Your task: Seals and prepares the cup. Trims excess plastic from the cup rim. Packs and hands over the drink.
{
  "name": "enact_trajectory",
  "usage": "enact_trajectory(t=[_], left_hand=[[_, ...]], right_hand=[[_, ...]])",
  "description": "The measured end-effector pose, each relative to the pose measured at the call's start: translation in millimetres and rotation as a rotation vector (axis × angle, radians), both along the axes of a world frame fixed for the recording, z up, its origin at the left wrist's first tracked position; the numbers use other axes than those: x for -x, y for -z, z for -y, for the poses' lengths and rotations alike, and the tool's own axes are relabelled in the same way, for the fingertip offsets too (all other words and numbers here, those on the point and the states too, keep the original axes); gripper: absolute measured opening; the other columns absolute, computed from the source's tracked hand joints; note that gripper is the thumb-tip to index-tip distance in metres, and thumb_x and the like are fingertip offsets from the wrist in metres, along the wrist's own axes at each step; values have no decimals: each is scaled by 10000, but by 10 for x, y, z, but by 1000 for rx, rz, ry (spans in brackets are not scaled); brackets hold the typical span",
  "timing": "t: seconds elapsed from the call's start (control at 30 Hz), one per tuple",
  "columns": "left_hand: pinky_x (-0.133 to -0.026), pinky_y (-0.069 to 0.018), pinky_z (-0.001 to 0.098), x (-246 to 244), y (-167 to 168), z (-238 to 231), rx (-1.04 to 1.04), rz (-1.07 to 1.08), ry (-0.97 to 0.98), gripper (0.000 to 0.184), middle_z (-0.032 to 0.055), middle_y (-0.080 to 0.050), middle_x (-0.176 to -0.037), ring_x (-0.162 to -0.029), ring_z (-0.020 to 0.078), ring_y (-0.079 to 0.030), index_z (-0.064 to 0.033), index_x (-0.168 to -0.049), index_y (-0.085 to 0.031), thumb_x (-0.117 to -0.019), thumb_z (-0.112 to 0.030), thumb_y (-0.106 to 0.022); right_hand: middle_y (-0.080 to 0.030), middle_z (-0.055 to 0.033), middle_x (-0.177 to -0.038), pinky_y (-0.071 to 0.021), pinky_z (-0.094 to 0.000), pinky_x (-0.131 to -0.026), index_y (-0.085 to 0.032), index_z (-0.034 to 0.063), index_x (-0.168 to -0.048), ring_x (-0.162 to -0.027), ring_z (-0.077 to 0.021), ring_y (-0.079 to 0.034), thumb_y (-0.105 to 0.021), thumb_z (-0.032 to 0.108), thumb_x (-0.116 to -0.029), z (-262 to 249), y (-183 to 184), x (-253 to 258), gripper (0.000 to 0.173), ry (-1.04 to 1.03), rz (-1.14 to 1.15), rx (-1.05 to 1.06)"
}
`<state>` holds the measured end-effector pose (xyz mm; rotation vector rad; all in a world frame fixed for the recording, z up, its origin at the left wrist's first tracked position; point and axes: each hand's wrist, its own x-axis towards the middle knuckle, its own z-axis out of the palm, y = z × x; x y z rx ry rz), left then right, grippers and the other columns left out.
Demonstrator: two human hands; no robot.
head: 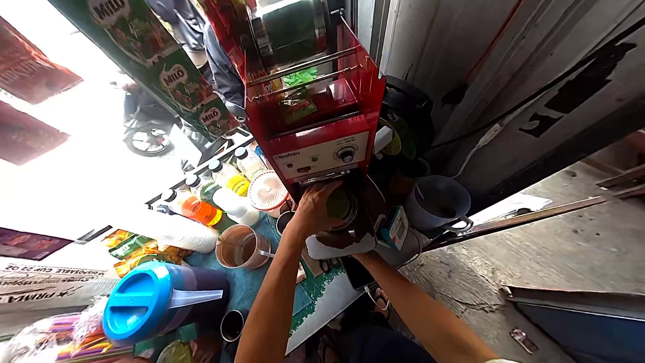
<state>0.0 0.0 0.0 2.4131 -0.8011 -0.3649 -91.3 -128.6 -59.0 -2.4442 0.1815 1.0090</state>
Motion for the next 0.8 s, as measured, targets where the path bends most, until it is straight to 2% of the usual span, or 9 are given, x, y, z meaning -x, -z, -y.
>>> enact_trajectory(t=[0.07,0.17,0.2,0.27,0.37,0.43,0.5,0.67,0.8], left_hand=[[-1148,-396,544,-19,9,10,-5,8,6,980,143,-576,-1424,-1366,335,-494,-216,-1498,-520,-629,-305,-965],[-1112,-426,555,-45,-16,29,-45,68,35,958,145,-597,-1390,-1341,348,-512,-213,-1468,-544,-603,-304,-945],[-1094,-441,571,-33,-24,35,-54,80,40,943,155,-602,-1384,-1333,364,-520,-209,-1458,-555,-604,-294,-944],[-1056,-473,586,33,-44,26,-60,115,60,929,171,-616,-1350,-1293,380,-551,-196,-1433,-570,-589,-268,-954],[-1022,-493,597,88,-213,7,-59,198,108,927,194,-625,-1319,-1257,405,-571,-164,-1406,-575,-572,-254,-970],[-1001,-510,591,173,-367,-51,-34,284,157,883,193,-635,-1289,-1241,410,-576,-157,-1372,-590,-578,-269,-960],[-1012,-509,548,332,-604,-175,47,386,188,825,174,-649,-1247,-1226,383,-583,-130,-1314,-622,-571,-270,-953],[-1048,-497,449,1189,-1310,-815,265,474,46,649,102,-646,-1268,-1259,277,-565,-115,-1184,-690,-608,-346,-883],[-995,-555,438,1972,-1197,-1462,344,402,-151,626,53,-634,-1275,-1225,201,-595,-126,-1165,-678,-628,-375,-883]], right_hand=[[-613,-246,-1373,-400,-563,-1141,-626,-21,-1346,-1334,-377,-546,-656,308,-989,103,425,534,486,99,304,-199],[-772,-107,-954,-606,-518,-842,-773,73,-1094,-888,-248,-750,-709,322,-945,345,242,1185,297,277,470,-392],[-765,-105,-895,-619,-514,-778,-764,68,-1102,-812,-245,-747,-692,279,-959,439,28,1240,265,314,557,-377],[-742,-145,-880,-596,-552,-678,-677,63,-1300,-740,-307,-722,-644,221,-976,594,-355,968,362,276,786,-230],[-649,-245,-1226,-581,-609,-771,-480,206,-1548,-971,-427,-694,-680,187,-976,669,-455,94,605,128,946,-50],[-616,-264,-1258,-585,-598,-788,-678,127,-1334,-1020,-436,-673,-685,99,-944,627,-284,-291,390,25,1081,-66],[-659,-266,-1165,-573,-589,-831,-755,26,-1091,-1029,-435,-675,-642,13,-927,561,-251,-394,200,-32,1209,-116],[-665,-223,-1083,-576,-518,-865,-769,50,-1005,-1004,-378,-669,-659,88,-969,515,-155,123,121,-134,1390,-206],[-692,-227,-1092,-582,-527,-876,-732,-7,-1145,-1003,-364,-690,-633,231,-998,328,104,1048,297,55,1142,-199]])
